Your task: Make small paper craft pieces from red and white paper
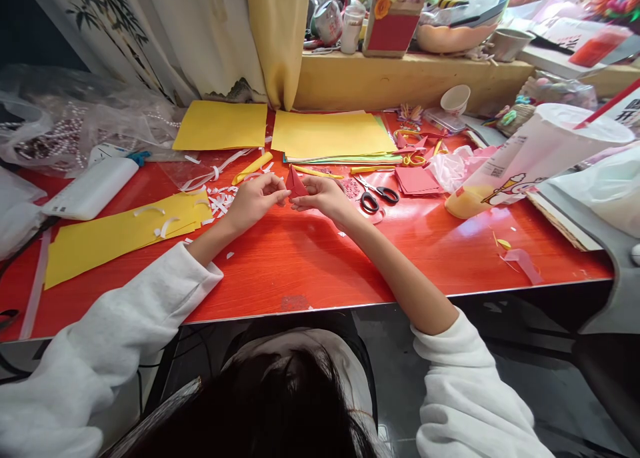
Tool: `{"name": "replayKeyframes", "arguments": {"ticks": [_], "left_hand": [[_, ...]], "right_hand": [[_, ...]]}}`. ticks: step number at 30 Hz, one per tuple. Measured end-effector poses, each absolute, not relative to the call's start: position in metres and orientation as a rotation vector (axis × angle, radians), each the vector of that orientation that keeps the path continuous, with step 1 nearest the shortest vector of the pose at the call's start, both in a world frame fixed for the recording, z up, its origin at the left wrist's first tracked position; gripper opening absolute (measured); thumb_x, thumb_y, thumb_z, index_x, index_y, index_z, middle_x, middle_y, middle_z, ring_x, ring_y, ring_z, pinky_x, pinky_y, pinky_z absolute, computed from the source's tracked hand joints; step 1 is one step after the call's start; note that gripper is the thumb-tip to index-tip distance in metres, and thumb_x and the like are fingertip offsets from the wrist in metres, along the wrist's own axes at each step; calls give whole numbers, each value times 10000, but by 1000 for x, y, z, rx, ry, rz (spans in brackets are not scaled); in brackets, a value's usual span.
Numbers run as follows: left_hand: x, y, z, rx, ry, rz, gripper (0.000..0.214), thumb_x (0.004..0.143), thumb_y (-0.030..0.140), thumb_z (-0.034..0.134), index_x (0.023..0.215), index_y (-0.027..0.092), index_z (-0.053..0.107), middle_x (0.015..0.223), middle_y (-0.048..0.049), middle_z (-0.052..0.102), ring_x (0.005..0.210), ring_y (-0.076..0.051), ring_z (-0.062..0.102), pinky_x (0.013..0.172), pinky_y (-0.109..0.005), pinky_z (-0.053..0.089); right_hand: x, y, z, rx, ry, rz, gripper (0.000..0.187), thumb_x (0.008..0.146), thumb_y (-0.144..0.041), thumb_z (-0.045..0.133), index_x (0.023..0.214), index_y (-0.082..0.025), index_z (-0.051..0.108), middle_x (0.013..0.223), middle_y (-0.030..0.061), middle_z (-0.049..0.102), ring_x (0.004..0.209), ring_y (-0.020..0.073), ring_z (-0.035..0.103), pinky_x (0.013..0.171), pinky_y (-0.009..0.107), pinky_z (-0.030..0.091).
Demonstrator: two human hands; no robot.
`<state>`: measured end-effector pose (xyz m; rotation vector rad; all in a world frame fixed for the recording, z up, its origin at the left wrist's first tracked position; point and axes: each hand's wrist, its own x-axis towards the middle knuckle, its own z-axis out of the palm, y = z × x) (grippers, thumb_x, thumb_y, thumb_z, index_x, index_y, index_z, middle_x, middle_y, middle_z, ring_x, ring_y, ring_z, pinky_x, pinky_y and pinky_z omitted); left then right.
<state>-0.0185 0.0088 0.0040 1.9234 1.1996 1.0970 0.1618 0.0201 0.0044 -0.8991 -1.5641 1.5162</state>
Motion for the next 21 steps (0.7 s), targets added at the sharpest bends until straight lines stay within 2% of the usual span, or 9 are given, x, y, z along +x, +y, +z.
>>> {"name": "replayKeyframes", "arguments": {"ticks": [4, 7, 10, 17, 21], "left_hand": [[-20, 15, -1, 1657, 1138, 1118, 229, 736, 245, 656, 916, 173, 534, 691, 31, 591, 598, -111, 598, 605, -240, 469], [-22, 17, -1, 1678, 1172, 1027, 208, 757, 343, 650, 807, 148, 597, 638, 12, 592, 572, -104, 573, 594, -231, 449], [-24, 15, 0, 1745, 1187, 984, 286, 790, 402, 609, 684, 137, 617, 585, -3, 593, 562, -98, 553, 609, -228, 427], [-22, 11, 6, 1776, 1202, 1003, 241, 794, 349, 596, 661, 148, 597, 576, 10, 586, 562, -94, 532, 614, -230, 402], [-19, 9, 10, 1663, 1083, 975, 181, 731, 295, 661, 695, 139, 577, 663, 15, 585, 619, -87, 530, 622, -218, 397]], "right_hand": [[163, 21, 4, -897, -1548, 1532, 276, 661, -190, 739, 917, -135, 654, 824, 27, 704, 764, 129, 662, 747, 264, 553], [163, 22, 4, -908, -1553, 1524, 295, 656, -200, 747, 929, -139, 655, 829, 29, 705, 764, 130, 661, 741, 259, 553], [163, 23, 4, -914, -1559, 1526, 307, 654, -205, 751, 938, -136, 656, 818, 31, 700, 761, 135, 660, 738, 265, 559], [163, 21, 6, -925, -1570, 1511, 310, 649, -221, 766, 930, -140, 663, 794, 27, 691, 731, 145, 665, 733, 292, 577], [164, 21, 8, -916, -1589, 1557, 362, 627, -194, 781, 965, -139, 665, 794, 30, 693, 742, 161, 677, 747, 302, 579]]}}
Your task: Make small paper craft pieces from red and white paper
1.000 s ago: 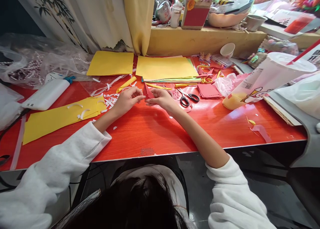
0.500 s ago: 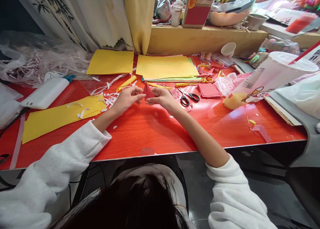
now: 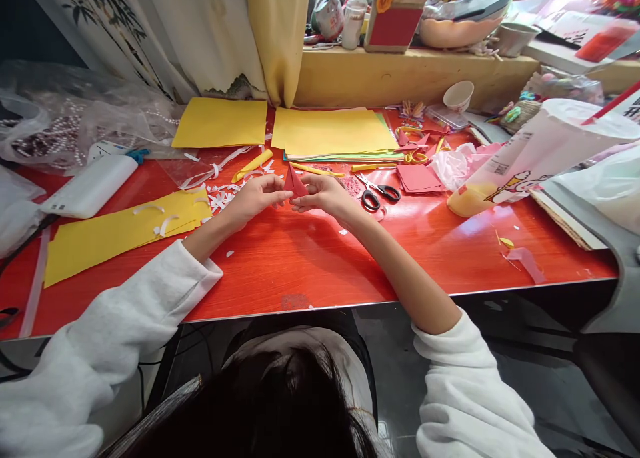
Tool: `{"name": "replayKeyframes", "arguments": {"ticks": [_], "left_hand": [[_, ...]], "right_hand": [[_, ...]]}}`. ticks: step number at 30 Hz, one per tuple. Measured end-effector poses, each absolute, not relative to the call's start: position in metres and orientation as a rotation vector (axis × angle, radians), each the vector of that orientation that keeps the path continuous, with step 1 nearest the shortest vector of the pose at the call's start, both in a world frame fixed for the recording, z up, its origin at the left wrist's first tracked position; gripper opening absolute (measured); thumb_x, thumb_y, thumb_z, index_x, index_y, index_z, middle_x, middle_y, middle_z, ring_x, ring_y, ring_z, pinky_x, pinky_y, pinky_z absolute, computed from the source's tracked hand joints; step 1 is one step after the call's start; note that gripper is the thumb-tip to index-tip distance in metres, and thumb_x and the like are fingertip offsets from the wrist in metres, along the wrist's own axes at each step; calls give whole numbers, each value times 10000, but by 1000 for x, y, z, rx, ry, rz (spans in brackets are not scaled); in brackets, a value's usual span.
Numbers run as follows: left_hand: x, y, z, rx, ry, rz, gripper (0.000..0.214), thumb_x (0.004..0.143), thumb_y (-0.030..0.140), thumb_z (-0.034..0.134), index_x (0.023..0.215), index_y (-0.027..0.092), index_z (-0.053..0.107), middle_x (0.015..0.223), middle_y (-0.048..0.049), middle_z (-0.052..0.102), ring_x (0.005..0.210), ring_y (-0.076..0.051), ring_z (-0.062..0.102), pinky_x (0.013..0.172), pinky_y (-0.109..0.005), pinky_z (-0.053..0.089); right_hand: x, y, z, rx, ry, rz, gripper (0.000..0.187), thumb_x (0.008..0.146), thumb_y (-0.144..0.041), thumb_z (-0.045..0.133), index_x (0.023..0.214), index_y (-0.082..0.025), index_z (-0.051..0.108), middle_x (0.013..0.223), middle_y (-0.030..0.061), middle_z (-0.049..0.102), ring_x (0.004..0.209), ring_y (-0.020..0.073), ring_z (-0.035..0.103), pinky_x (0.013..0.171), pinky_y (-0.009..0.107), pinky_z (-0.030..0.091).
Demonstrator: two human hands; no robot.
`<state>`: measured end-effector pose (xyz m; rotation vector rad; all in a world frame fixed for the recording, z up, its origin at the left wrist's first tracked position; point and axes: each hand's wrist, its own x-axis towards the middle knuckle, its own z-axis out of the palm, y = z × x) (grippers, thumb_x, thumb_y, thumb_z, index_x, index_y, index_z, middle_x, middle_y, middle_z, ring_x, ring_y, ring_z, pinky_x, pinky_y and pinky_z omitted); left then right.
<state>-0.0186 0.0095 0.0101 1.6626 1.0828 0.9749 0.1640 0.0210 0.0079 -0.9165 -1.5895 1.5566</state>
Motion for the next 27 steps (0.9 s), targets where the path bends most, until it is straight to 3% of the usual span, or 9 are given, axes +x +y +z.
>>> {"name": "replayKeyframes", "arguments": {"ticks": [5, 8, 11, 17, 27], "left_hand": [[-19, 10, 9, 1613, 1027, 963, 214, 724, 325, 680, 682, 129, 604, 651, 9, 565, 625, -88, 496, 612, -226, 380], [-23, 14, 7, 1593, 1035, 1049, 276, 722, 353, 686, 601, 139, 559, 581, 14, 519, 577, -87, 462, 573, -234, 362], [-25, 16, 8, 1488, 1002, 1107, 301, 702, 364, 711, 593, 141, 540, 580, 12, 507, 564, -84, 462, 576, -244, 375], [-26, 14, 13, 1341, 919, 1092, 292, 675, 330, 745, 591, 139, 540, 587, 17, 503, 558, -75, 476, 574, -243, 377], [-27, 15, 16, 1365, 897, 1001, 242, 672, 317, 746, 623, 129, 602, 599, 0, 529, 571, -77, 488, 573, -236, 396]], "right_hand": [[165, 17, 16, -961, -1619, 1662, 592, 675, -243, 772, 1224, -144, 576, 845, 51, 697, 753, 174, 691, 777, 328, 575], [168, 12, 24, -933, -1576, 1577, 530, 822, -411, 626, 1303, -214, 525, 886, 27, 671, 809, 155, 688, 787, 297, 567], [171, 10, 30, -930, -1608, 1441, 403, 871, -436, 545, 1235, -265, 582, 933, 7, 653, 852, 126, 675, 756, 232, 548], [172, 9, 31, -824, -1709, 1375, 223, 791, -281, 654, 1001, -221, 696, 1062, 18, 664, 994, 139, 631, 862, 269, 525], [174, 12, 31, -808, -1959, 1104, 199, 820, -364, 620, 880, -215, 736, 897, 34, 667, 816, 148, 617, 720, 267, 505]]}}
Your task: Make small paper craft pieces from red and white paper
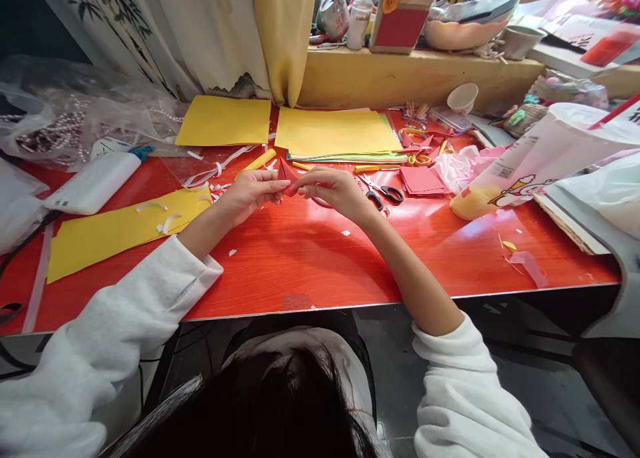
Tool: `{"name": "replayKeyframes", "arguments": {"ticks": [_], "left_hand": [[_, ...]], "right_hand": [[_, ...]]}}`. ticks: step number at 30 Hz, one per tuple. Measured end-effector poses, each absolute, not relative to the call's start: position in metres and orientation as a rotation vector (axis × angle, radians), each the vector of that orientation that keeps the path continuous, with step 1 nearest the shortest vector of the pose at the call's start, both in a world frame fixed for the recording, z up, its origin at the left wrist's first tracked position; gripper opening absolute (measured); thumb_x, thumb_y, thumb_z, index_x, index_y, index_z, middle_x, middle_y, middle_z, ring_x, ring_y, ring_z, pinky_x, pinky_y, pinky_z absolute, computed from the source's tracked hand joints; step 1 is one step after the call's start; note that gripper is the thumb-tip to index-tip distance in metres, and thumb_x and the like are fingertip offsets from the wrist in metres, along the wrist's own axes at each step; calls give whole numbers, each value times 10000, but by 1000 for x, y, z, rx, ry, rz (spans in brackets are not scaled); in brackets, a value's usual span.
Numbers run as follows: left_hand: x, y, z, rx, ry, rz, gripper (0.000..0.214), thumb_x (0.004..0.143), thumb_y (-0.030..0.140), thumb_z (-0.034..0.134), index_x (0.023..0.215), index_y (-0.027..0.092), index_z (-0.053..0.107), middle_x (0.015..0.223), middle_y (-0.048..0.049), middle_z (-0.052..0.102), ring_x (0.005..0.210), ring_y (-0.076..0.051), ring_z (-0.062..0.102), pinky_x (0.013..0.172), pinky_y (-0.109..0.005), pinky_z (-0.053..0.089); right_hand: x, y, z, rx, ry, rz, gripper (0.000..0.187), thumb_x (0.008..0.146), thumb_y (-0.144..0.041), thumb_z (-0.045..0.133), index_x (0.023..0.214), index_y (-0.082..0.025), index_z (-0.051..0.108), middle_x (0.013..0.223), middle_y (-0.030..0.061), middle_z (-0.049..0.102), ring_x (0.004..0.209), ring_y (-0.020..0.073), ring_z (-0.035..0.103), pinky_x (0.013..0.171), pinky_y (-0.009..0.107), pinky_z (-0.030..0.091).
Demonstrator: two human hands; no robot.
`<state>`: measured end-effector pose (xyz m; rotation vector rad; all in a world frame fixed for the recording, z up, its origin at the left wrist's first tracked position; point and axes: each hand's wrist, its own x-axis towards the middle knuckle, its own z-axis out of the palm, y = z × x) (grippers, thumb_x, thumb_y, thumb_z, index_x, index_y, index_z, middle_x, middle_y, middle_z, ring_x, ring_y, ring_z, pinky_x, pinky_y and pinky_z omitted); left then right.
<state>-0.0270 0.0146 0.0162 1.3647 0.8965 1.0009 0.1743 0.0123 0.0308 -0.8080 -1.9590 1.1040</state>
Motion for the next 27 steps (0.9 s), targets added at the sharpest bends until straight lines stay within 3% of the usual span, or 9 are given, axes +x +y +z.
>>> {"name": "replayKeyframes", "arguments": {"ticks": [8, 14, 21, 27], "left_hand": [[-26, 13, 15, 1600, 985, 990, 306, 715, 374, 713, 604, 122, 580, 585, 6, 543, 566, -74, 491, 551, -219, 370], [-26, 16, 11, 1632, 984, 981, 291, 739, 387, 688, 664, 116, 614, 606, -6, 565, 542, -71, 492, 522, -202, 371], [-24, 13, 10, 1628, 994, 977, 265, 791, 341, 643, 657, 117, 604, 579, 7, 534, 529, -59, 490, 506, -172, 383], [-23, 16, 6, 1535, 1006, 980, 334, 844, 386, 568, 658, 109, 589, 608, -19, 560, 492, -62, 500, 491, -185, 416]], "right_hand": [[168, 16, 19, -755, -1943, 1108, 293, 811, -460, 624, 804, -176, 696, 811, 36, 636, 741, 136, 603, 685, 253, 511], [161, 19, 6, -713, -1833, 1170, 305, 802, -459, 641, 912, -174, 635, 736, 9, 626, 673, 120, 593, 664, 257, 515], [159, 18, 5, -766, -1739, 1230, 497, 754, -448, 697, 1166, -240, 513, 672, -40, 569, 638, 126, 594, 640, 255, 504], [158, 17, 6, -811, -1706, 1231, 433, 760, -388, 706, 1117, -216, 532, 657, -50, 548, 602, 108, 577, 604, 233, 479]]}}
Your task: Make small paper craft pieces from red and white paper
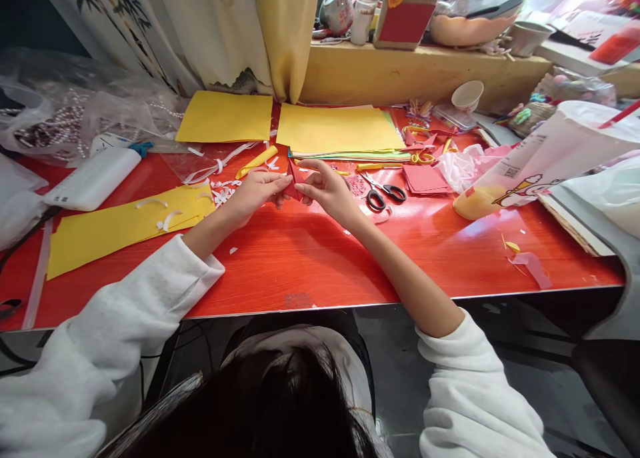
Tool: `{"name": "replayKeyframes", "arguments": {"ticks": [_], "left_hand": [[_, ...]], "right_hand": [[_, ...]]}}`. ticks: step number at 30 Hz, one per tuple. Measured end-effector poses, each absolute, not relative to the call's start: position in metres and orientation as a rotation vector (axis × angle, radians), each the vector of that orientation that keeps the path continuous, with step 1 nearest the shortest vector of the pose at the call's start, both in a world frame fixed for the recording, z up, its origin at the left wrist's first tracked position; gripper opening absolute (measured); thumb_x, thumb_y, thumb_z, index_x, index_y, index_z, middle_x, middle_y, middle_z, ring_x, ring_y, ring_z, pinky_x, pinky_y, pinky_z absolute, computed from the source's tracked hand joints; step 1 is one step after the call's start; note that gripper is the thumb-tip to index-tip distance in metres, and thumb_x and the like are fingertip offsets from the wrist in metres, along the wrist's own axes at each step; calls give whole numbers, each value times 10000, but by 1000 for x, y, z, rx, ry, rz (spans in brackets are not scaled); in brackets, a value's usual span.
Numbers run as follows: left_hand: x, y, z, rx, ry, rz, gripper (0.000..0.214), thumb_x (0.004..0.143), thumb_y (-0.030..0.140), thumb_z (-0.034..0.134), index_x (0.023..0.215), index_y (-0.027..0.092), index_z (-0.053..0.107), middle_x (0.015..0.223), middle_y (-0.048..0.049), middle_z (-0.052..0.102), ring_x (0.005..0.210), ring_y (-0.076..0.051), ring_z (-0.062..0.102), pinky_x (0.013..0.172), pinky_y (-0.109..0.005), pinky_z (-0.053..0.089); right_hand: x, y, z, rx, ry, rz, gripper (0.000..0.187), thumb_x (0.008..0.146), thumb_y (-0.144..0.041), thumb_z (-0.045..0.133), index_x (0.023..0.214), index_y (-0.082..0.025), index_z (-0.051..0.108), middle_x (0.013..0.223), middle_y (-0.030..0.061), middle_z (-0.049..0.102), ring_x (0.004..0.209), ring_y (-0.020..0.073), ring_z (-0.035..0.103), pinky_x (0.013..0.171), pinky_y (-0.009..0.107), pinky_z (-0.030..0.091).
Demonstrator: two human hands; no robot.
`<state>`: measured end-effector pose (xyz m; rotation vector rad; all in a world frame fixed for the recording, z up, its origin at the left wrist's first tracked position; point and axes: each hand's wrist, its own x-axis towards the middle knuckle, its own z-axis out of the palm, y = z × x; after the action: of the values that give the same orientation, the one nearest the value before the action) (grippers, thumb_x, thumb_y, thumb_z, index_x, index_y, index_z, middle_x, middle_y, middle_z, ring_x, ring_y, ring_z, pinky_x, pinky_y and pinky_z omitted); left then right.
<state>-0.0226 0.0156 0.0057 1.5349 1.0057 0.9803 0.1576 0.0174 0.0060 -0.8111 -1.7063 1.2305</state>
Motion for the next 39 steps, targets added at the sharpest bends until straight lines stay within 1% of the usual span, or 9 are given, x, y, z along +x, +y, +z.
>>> {"name": "replayKeyframes", "arguments": {"ticks": [4, 7, 10, 17, 20, 22, 25, 32, 39], "left_hand": [[-23, 16, 7, 1547, 1016, 960, 314, 840, 384, 566, 698, 107, 606, 651, -34, 587, 501, -67, 502, 484, -191, 428], [-23, 14, 9, 1573, 998, 924, 213, 810, 307, 595, 746, 107, 628, 686, -31, 597, 527, -68, 512, 506, -191, 443], [-24, 13, 11, 1589, 993, 907, 163, 780, 263, 616, 718, 112, 610, 675, -16, 583, 536, -66, 515, 522, -190, 442], [-24, 15, 8, 1624, 1003, 934, 176, 775, 250, 609, 660, 122, 570, 602, 13, 540, 524, -60, 505, 541, -190, 418], [-24, 16, 6, 1611, 999, 957, 167, 768, 253, 616, 668, 126, 577, 583, 16, 539, 522, -66, 502, 531, -192, 408], [-24, 16, 7, 1605, 1011, 972, 171, 765, 254, 622, 663, 125, 576, 571, 16, 540, 516, -67, 499, 526, -194, 404], [-24, 15, 9, 1597, 1041, 982, 187, 760, 240, 627, 629, 125, 559, 535, 24, 527, 496, -65, 494, 522, -196, 397], [-21, 13, 13, 1601, 1097, 977, 185, 754, 216, 622, 604, 129, 556, 488, 30, 526, 468, -73, 494, 517, -205, 387], [-22, 15, 9, 1605, 1098, 968, 180, 757, 228, 621, 619, 133, 556, 517, 21, 537, 489, -78, 508, 529, -207, 410]], "right_hand": [[159, 19, 5, -819, -1696, 1234, 412, 767, -359, 703, 1112, -206, 536, 651, -53, 549, 590, 98, 574, 586, 219, 467], [160, 20, 4, -826, -1683, 1230, 404, 768, -354, 704, 1104, -200, 542, 646, -54, 551, 583, 91, 570, 568, 208, 459], [160, 20, 3, -832, -1659, 1243, 408, 754, -355, 718, 1088, -192, 552, 636, -54, 554, 569, 86, 566, 555, 202, 455], [160, 22, 1, -853, -1538, 1369, 433, 690, -392, 766, 1013, -176, 575, 624, -44, 602, 549, 88, 577, 556, 207, 481], [160, 24, 0, -861, -1450, 1498, 372, 675, -396, 778, 902, -157, 606, 653, -19, 642, 564, 80, 598, 585, 195, 507], [161, 24, 0, -854, -1427, 1600, 330, 696, -414, 759, 822, -141, 623, 678, 11, 670, 599, 84, 630, 628, 192, 532], [161, 23, 1, -834, -1420, 1696, 312, 732, -425, 730, 781, -129, 644, 705, 51, 703, 642, 104, 674, 658, 193, 559], [161, 23, -2, -854, -1442, 1662, 320, 727, -419, 736, 821, -120, 671, 759, 86, 729, 725, 147, 713, 713, 227, 590], [156, 20, -3, -922, -1434, 1565, 353, 711, -452, 738, 793, -119, 654, 763, 88, 730, 650, 144, 703, 657, 233, 594]]}}
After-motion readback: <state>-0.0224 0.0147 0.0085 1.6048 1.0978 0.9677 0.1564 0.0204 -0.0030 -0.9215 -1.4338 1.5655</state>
